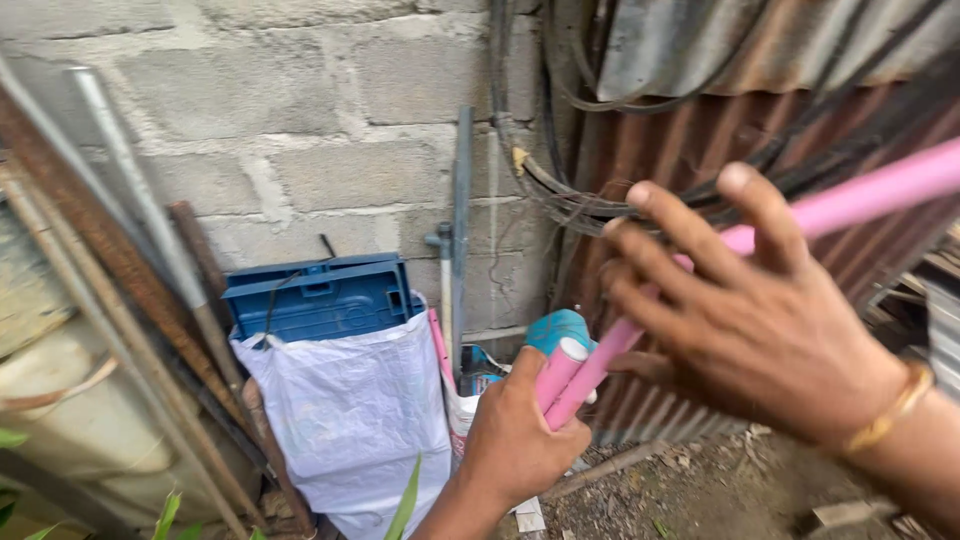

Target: Assembling and tying together pink plastic pipes using thin wire.

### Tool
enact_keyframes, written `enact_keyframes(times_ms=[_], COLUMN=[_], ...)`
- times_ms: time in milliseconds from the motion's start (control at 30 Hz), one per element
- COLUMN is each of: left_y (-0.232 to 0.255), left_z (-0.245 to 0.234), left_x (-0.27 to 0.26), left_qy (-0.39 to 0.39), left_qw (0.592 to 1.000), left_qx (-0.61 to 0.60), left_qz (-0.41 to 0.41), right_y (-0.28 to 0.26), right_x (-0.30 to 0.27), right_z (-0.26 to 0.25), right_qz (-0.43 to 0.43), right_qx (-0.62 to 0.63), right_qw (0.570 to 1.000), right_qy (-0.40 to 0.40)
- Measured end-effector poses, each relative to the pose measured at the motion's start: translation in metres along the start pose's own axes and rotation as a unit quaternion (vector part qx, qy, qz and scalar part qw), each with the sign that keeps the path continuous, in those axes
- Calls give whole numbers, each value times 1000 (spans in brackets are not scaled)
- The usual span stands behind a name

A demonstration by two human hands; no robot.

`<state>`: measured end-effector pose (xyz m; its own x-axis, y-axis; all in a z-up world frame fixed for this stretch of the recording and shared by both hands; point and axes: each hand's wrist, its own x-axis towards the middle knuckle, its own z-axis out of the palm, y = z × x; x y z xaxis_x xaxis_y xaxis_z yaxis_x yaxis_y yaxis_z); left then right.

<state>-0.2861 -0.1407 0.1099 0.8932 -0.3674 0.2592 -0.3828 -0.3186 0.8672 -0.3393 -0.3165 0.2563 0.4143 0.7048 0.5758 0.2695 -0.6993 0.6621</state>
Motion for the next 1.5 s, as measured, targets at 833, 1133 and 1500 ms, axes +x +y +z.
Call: enact_keyframes(times_ms=[833, 1133, 1500], left_y=[-164, -148, -148], left_z=[-22, -6, -41], left_x=[29, 38, 80], left_qy=[-195, -239, -223], left_qw=[906, 871, 811], left_qx=[372, 424, 541], left_qz=[-54, -69, -7], right_y=[86, 45, 46], right_x=[-370, -355, -404], right_z=[62, 28, 18], right_qz=[469, 504, 511], right_qx=[175, 4, -40], right_qw=[587, 562, 579], right_qy=[-636, -656, -634])
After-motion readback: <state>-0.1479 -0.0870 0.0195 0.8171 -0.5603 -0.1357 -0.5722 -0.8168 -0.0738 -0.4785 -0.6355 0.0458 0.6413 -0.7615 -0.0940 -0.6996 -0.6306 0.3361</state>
